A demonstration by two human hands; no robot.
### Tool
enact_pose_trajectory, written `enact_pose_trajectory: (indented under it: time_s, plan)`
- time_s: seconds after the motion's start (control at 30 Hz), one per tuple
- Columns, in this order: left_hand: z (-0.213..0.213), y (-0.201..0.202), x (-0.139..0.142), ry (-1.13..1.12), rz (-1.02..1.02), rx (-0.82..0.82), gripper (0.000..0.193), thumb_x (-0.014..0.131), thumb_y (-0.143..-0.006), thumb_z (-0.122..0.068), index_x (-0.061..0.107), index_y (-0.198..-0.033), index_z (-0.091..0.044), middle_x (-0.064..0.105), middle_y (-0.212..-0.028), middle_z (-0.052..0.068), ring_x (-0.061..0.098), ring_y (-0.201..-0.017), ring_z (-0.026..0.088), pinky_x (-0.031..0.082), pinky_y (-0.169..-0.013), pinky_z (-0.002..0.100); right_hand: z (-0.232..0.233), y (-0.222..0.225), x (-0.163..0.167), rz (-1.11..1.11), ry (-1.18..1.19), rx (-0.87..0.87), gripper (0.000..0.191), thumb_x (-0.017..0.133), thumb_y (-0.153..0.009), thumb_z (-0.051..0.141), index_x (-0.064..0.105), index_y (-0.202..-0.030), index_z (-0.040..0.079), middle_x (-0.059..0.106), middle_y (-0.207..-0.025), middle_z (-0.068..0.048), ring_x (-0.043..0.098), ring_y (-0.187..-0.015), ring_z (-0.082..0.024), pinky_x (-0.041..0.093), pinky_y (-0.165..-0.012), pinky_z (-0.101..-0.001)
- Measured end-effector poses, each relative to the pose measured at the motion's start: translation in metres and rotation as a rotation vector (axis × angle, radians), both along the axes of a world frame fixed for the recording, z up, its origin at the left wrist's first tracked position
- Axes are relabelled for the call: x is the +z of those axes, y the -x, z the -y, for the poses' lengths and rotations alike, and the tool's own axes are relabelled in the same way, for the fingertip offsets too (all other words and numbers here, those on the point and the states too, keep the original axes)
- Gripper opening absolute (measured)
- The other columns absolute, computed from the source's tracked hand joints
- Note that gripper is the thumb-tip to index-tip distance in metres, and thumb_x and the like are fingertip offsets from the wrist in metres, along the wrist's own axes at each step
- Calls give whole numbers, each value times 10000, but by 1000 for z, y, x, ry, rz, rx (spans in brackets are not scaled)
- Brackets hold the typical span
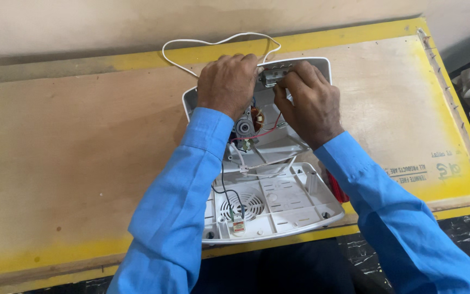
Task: The person services a small white electric fan heater with its casing open, routing and connecting internal wires by hand between the motor, fan and terminal block, and repositioning the base cover while working over a wooden board. A red-handled screwdriver and loose screws lie beside the appliance.
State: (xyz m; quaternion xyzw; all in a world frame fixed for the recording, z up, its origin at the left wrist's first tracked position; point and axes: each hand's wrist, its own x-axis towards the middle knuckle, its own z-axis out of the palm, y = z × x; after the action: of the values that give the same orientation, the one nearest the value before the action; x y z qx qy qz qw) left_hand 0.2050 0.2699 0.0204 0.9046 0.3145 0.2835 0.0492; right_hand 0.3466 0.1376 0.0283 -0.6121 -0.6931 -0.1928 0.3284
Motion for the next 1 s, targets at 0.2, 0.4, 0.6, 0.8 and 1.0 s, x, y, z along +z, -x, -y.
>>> enact_pose_trajectory:
  time_s: [0.2, 0.4, 0.6, 0.8, 1.0]
  plan:
    - [2, 1, 0, -5, 42, -10, 189, 659, -949, -272, 697, -927, -89, 740, -900, 101, 693, -881, 332, 527, -767, 515, 14, 8, -2, -66, -36, 25, 145, 783, -915, 24, 669, -1005, 27, 604, -1137, -120, 622, -1074, -321, 549, -879, -422]
    - [4, 1, 2, 3, 38, -13, 186, 642, -954, -265, 689, -904, -92, 733, -881, 102, 687, -886, 339, 523, -760, 523, 17, 1, -5, -246, -20, 46, 168, 746, -977, -4, 640, -1106, 8, 580, -1120, -155, 608, -1032, -341, 527, -872, -443]
    - [5, 1, 3, -17, 23, 0, 194, 642, -961, -261, 682, -882, -88, 728, -870, 106, 686, -875, 341, 524, -751, 525, 14, -2, -4, -291, 14, 48, 187, 719, -989, -26, 661, -1166, -14, 581, -1068, -155, 624, -946, -323, 530, -811, -426]
    - [7, 1, 5, 11, 19, -2, 216, 655, -966, -280, 680, -884, -82, 723, -859, 109, 684, -869, 342, 519, -746, 528, 17, -2, -4, -400, 50, 73, 138, 692, -968, -57, 660, -1098, -23, 569, -1042, -160, 636, -908, -287, 538, -785, -389]
    - [6, 1, 4, 2, 36, -11, 216, 659, -958, -281, 676, -880, -81, 724, -863, 109, 680, -871, 343, 519, -749, 524, 20, -12, -13, -715, 94, 182, 108, 660, -958, -79, 631, -1056, -44, 549, -1104, -100, 653, -1013, -177, 587, -904, -290]
